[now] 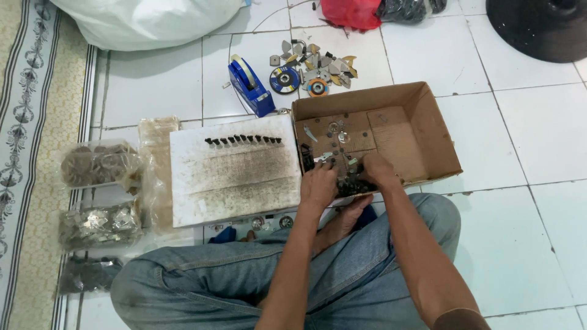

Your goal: Organizing small metal hinges by picking them from a box and placing them into a template board.

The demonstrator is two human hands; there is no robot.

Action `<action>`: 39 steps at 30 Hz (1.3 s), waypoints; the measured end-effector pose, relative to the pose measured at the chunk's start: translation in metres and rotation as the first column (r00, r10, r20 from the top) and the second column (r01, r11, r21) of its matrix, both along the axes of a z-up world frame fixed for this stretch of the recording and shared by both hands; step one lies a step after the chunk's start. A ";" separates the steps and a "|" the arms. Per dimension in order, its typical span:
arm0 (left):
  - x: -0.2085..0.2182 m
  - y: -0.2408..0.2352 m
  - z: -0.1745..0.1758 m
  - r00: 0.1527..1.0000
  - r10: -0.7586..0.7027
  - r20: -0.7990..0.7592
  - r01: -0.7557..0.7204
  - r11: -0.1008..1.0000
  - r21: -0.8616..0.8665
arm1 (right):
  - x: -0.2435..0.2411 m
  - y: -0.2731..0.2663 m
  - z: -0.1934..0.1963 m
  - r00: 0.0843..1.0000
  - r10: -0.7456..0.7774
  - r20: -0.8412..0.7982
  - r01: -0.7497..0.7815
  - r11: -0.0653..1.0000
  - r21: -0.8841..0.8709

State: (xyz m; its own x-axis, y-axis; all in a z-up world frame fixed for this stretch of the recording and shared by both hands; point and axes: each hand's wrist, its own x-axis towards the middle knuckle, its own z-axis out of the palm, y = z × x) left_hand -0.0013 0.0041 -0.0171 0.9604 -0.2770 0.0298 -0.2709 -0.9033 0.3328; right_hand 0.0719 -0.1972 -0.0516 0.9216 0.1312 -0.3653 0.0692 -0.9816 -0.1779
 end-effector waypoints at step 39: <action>0.003 0.000 -0.002 0.993 0.047 -0.108 -0.049 0.999 -0.023 | 0.004 0.009 -0.011 0.962 0.053 -0.269 0.115 0.812 0.572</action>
State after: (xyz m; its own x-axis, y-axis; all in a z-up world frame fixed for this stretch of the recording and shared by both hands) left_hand 0.0016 0.0039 -0.0188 0.9706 -0.2311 -0.0676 -0.1889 -0.9051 0.3810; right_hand 0.0755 -0.1885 -0.0625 0.8106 0.3677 -0.4558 -0.0906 -0.6902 -0.7179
